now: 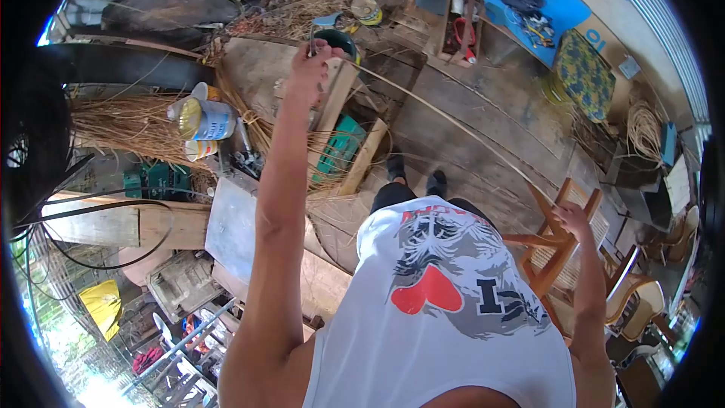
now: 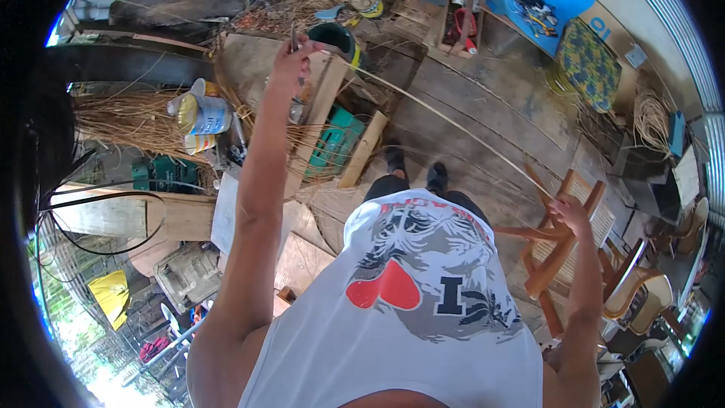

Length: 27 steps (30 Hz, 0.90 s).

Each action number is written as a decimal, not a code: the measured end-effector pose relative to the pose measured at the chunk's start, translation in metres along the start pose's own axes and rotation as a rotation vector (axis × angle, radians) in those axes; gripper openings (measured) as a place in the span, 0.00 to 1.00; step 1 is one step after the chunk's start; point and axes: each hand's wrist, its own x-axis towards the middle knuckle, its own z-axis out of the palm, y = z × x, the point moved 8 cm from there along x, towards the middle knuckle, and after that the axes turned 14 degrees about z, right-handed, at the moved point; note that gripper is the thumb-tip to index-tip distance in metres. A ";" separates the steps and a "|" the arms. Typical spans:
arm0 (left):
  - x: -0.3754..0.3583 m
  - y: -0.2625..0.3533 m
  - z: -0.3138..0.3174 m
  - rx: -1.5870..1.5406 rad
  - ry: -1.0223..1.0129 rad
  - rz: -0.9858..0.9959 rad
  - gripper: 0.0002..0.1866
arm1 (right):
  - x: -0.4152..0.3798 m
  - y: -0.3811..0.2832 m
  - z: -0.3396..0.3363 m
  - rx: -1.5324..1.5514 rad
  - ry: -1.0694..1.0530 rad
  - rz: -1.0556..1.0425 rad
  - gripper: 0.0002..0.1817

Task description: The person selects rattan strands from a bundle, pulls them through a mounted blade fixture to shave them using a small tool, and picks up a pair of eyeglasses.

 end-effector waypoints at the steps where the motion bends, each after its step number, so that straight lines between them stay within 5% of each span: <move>1: 0.014 0.015 -0.014 0.046 -0.055 0.005 0.10 | 0.023 0.024 -0.023 -0.127 -0.063 -0.067 0.10; 3: 0.043 0.049 -0.045 0.097 -0.100 0.021 0.09 | 0.019 0.004 -0.025 -0.086 -0.096 -0.079 0.09; 5: 0.076 0.099 -0.076 0.360 -0.249 0.278 0.09 | 0.010 -0.048 0.006 0.011 -0.103 -0.120 0.09; 6: 0.098 0.142 -0.107 1.003 -0.283 0.828 0.13 | 0.017 -0.076 0.031 0.112 -0.153 -0.113 0.10; 7: 0.111 0.196 -0.133 1.289 -0.009 0.433 0.17 | 0.004 -0.133 0.068 0.110 -0.235 -0.205 0.11; 8: 0.104 0.244 -0.164 1.070 0.272 0.409 0.21 | -0.014 -0.194 0.113 0.108 -0.319 -0.292 0.12; 9: 0.127 0.295 -0.208 1.644 0.513 0.792 0.29 | -0.018 -0.246 0.154 0.069 -0.327 -0.409 0.14; 12: 0.096 0.370 -0.247 1.702 0.823 0.401 0.44 | -0.067 -0.403 0.289 0.145 -0.571 -0.609 0.16; 16: 0.046 0.305 -0.223 1.505 0.625 0.429 0.41 | -0.068 -0.520 0.425 0.168 -0.495 -0.609 0.10; 17: 0.017 0.211 -0.204 1.235 0.474 0.354 0.32 | -0.068 -0.531 0.449 0.149 -0.511 -0.594 0.10; 18: 0.015 0.133 -0.204 1.326 0.269 0.187 0.26 | -0.065 -0.537 0.463 0.116 -0.531 -0.527 0.09; 19: -0.008 0.060 -0.186 0.990 -0.005 0.688 0.22 | -0.061 -0.535 0.474 0.083 -0.549 -0.455 0.09; 20: -0.055 0.049 -0.133 0.673 0.160 0.017 0.20 | -0.071 -0.533 0.475 0.078 -0.594 -0.464 0.08; 21: -0.062 -0.010 -0.128 0.414 0.226 0.226 0.20 | -0.071 -0.526 0.480 0.061 -0.597 -0.447 0.08; 22: -0.069 -0.010 -0.122 0.408 0.238 0.210 0.20 | -0.069 -0.520 0.485 0.053 -0.603 -0.419 0.08; 24: -0.090 -0.031 -0.108 0.105 0.205 -0.327 0.19 | -0.079 -0.514 0.491 -0.042 -0.620 -0.384 0.06; 27: -0.053 -0.040 -0.143 0.189 0.210 -0.202 0.14 | -0.067 -0.506 0.513 0.087 -0.669 -0.336 0.10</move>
